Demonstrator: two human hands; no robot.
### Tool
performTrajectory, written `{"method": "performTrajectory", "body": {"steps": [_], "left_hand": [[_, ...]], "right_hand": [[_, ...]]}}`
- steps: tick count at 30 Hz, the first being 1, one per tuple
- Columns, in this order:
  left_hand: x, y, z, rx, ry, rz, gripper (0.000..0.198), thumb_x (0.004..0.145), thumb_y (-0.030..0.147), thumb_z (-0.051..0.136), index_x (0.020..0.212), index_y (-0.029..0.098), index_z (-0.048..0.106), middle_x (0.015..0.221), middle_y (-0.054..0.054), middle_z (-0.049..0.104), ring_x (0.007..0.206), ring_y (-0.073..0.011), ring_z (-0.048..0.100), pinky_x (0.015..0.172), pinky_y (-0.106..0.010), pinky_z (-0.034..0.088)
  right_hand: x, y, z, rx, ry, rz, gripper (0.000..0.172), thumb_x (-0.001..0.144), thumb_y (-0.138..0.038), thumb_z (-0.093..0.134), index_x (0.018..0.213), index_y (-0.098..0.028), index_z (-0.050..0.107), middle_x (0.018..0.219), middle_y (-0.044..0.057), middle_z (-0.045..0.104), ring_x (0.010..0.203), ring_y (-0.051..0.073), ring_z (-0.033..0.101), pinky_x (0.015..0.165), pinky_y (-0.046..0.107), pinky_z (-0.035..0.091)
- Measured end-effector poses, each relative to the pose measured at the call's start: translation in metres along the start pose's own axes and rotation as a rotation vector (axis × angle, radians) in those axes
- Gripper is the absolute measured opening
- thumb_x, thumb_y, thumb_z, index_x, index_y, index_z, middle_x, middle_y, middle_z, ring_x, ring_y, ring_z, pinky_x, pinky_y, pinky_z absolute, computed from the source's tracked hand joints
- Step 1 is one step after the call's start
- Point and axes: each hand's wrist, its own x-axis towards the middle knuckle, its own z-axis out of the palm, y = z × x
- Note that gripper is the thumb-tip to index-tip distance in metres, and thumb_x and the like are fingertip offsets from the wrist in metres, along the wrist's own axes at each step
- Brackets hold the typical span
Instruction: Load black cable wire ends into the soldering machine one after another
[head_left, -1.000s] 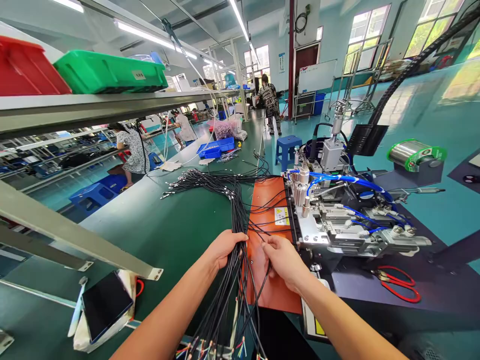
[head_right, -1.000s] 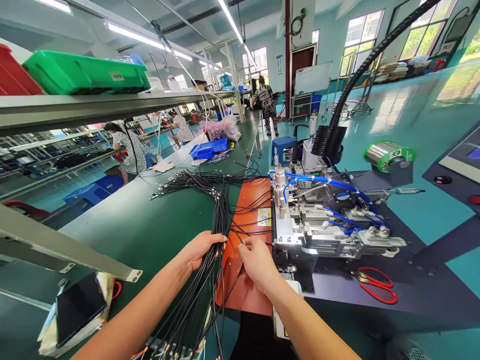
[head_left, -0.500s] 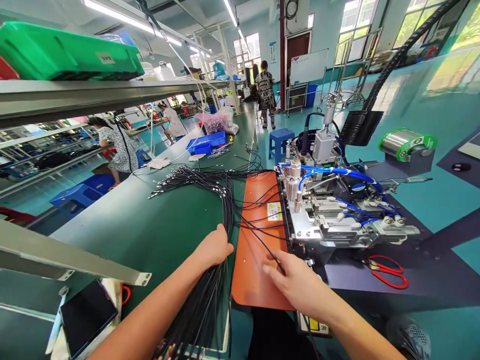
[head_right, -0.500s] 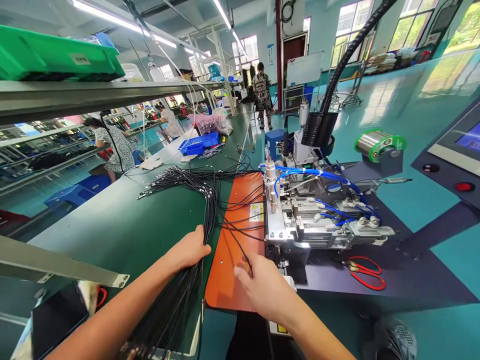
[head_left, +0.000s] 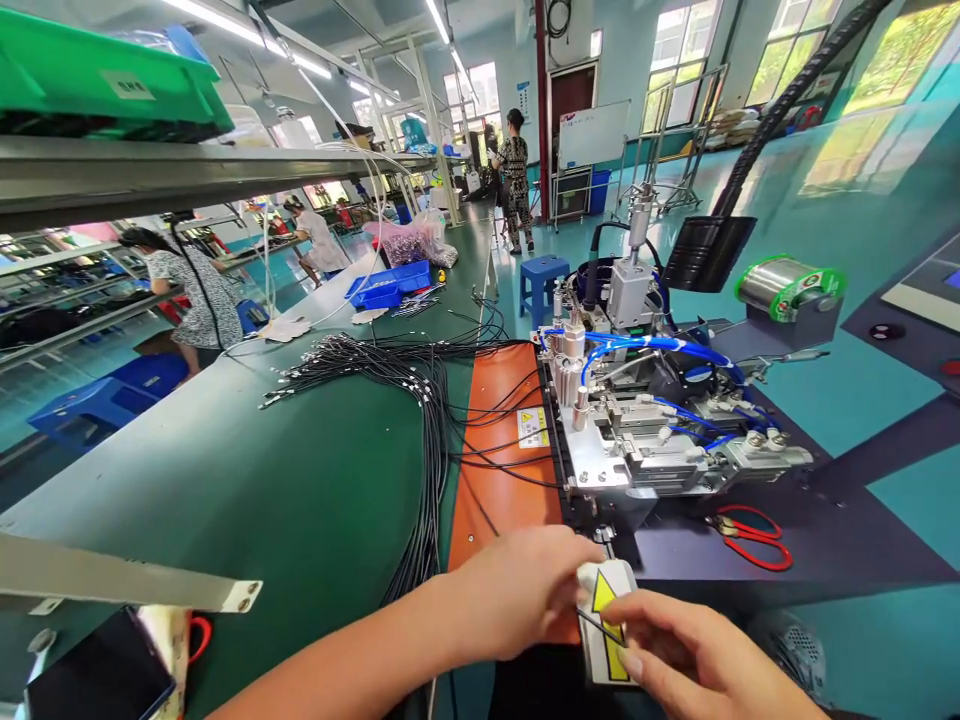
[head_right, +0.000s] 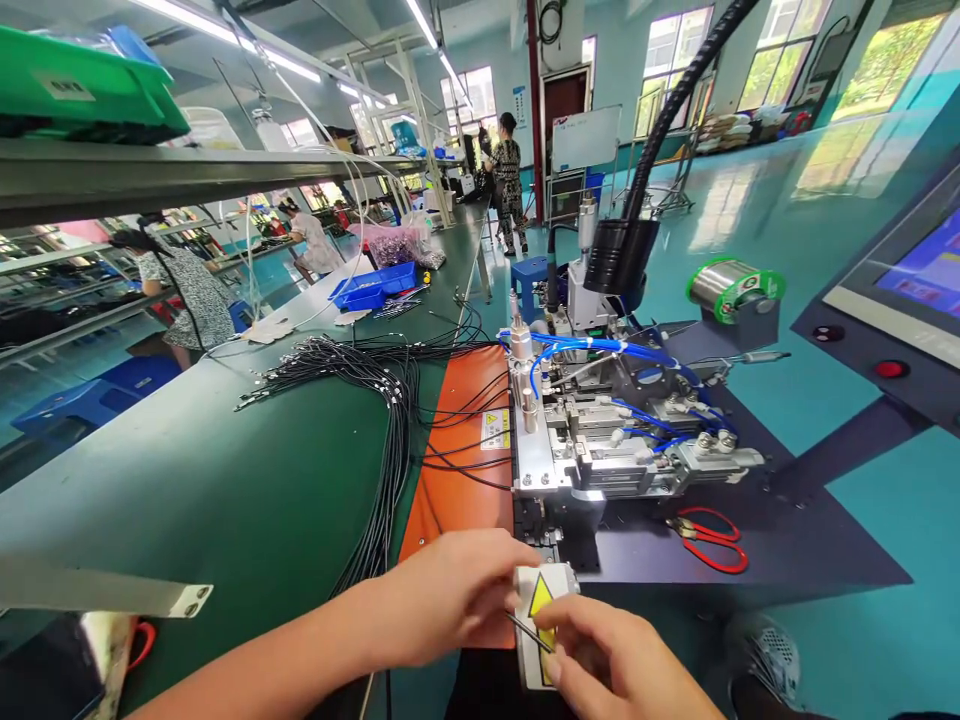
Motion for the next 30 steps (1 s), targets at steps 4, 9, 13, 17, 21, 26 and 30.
{"method": "performTrajectory", "body": {"steps": [4, 9, 13, 17, 21, 26, 30], "left_hand": [[0.001, -0.009, -0.002, -0.042, 0.06, -0.126, 0.018, 0.093, 0.014, 0.051, 0.102, 0.021, 0.065, 0.095, -0.003, 0.066, 0.085, -0.0159, 0.06, 0.074, -0.024, 0.045], [0.023, -0.001, 0.002, -0.258, 0.054, -0.14, 0.019, 0.089, 0.018, 0.061, 0.108, 0.019, 0.059, 0.088, 0.0, 0.064, 0.076, -0.0136, 0.057, 0.065, -0.022, 0.042], [0.04, -0.009, 0.013, -0.286, 0.156, -0.086, 0.026, 0.088, 0.009, 0.058, 0.111, 0.02, 0.063, 0.101, -0.001, 0.067, 0.09, -0.015, 0.059, 0.079, -0.024, 0.044], [0.044, -0.014, 0.021, -0.269, 0.219, -0.069, 0.012, 0.093, 0.024, 0.059, 0.096, 0.018, 0.069, 0.091, -0.002, 0.067, 0.085, -0.0154, 0.058, 0.076, -0.025, 0.043], [0.043, -0.013, 0.028, -0.299, 0.308, -0.023, 0.015, 0.095, 0.029, 0.058, 0.095, 0.019, 0.069, 0.087, -0.002, 0.064, 0.079, -0.0134, 0.057, 0.071, -0.023, 0.041], [0.038, -0.017, 0.036, -0.251, 0.359, -0.023, 0.017, 0.098, 0.025, 0.049, 0.091, 0.017, 0.063, 0.087, -0.003, 0.061, 0.079, -0.0145, 0.055, 0.071, -0.025, 0.041], [0.035, -0.02, 0.038, -0.245, 0.338, -0.041, 0.023, 0.101, 0.028, 0.042, 0.087, 0.017, 0.058, 0.086, -0.003, 0.059, 0.077, -0.0145, 0.053, 0.07, -0.026, 0.04]], "right_hand": [[0.014, -0.002, -0.006, -0.086, 0.132, -0.113, 0.021, 0.094, -0.034, 0.052, 0.089, -0.024, 0.07, 0.086, 0.002, 0.068, 0.08, 0.019, 0.063, 0.072, 0.027, 0.048], [0.031, -0.007, -0.006, -0.138, 0.308, -0.212, 0.013, 0.093, -0.031, 0.056, 0.093, -0.023, 0.067, 0.092, 0.002, 0.067, 0.085, 0.019, 0.063, 0.076, 0.029, 0.048], [0.029, 0.006, -0.013, 0.116, 0.43, -0.092, 0.025, 0.088, -0.037, 0.065, 0.109, -0.025, 0.061, 0.102, 0.002, 0.068, 0.093, 0.019, 0.065, 0.083, 0.03, 0.052], [0.029, 0.015, -0.013, 0.227, 0.511, -0.072, 0.034, 0.086, -0.041, 0.068, 0.114, -0.023, 0.059, 0.103, 0.004, 0.068, 0.096, 0.02, 0.065, 0.086, 0.03, 0.054], [0.031, 0.014, -0.007, 0.269, 0.54, -0.113, 0.039, 0.086, -0.038, 0.069, 0.12, -0.024, 0.056, 0.108, 0.004, 0.069, 0.1, 0.018, 0.065, 0.089, 0.028, 0.054], [0.022, 0.021, -0.007, 0.269, 0.588, -0.087, 0.047, 0.083, -0.04, 0.073, 0.124, -0.025, 0.055, 0.113, 0.005, 0.068, 0.096, 0.017, 0.066, 0.087, 0.028, 0.056], [0.016, 0.025, -0.006, 0.119, 0.667, -0.102, 0.034, 0.088, -0.04, 0.069, 0.117, -0.024, 0.062, 0.104, 0.005, 0.07, 0.095, 0.018, 0.066, 0.085, 0.028, 0.056]]}}
